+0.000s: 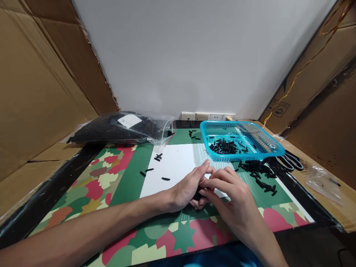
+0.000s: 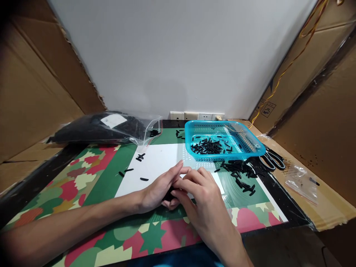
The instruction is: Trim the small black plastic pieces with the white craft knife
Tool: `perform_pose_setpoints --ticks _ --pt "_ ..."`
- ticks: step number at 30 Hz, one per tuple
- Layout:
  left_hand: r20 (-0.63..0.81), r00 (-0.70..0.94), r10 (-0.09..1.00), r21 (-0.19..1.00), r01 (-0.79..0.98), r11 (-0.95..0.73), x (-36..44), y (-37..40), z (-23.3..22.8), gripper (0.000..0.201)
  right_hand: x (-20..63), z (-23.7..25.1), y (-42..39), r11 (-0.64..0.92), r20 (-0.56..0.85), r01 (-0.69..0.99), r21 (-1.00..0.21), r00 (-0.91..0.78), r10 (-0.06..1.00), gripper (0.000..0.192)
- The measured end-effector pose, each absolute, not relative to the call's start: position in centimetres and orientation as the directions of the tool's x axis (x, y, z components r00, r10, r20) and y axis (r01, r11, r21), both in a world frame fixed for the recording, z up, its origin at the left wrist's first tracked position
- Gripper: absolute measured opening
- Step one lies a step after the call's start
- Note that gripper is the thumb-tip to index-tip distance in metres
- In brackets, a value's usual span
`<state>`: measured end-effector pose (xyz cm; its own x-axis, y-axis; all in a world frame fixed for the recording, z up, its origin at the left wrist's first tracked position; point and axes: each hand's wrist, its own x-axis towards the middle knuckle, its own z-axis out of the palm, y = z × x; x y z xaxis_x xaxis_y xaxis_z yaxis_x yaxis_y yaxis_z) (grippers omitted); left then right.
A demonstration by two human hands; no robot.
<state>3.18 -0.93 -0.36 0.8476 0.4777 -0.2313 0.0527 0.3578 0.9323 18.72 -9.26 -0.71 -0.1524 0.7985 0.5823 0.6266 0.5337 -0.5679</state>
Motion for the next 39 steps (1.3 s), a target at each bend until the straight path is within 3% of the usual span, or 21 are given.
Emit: perform_pose_setpoints --ticks 7,18,26,39 --pt "-0.211 0.857 0.47 0.938 0.043 0.344 3.1 -0.9 -0.2 0.066 18.3 -0.9 -9.2 0.513 0.576 0.66 -0.548 -0.147 0.804 0.02" --pt "-0.221 0.884 0.412 0.915 0.042 0.401 2.8 -0.1 -0.2 0.058 20.6 0.2 -9.4 0.519 0.697 0.618 -0.59 0.066 0.714 0.02" --pt "-0.138 0.928 0.347 0.885 -0.042 0.464 2.3 -0.3 0.0 0.036 21.5 0.2 -9.4 0.517 0.621 0.458 -0.723 0.104 0.777 0.016" --pt "-0.077 0.935 0.347 0.927 -0.061 0.37 2.5 -0.5 0.1 0.034 22.2 0.1 -9.5 0.452 0.513 0.334 -0.827 0.12 0.85 0.011"
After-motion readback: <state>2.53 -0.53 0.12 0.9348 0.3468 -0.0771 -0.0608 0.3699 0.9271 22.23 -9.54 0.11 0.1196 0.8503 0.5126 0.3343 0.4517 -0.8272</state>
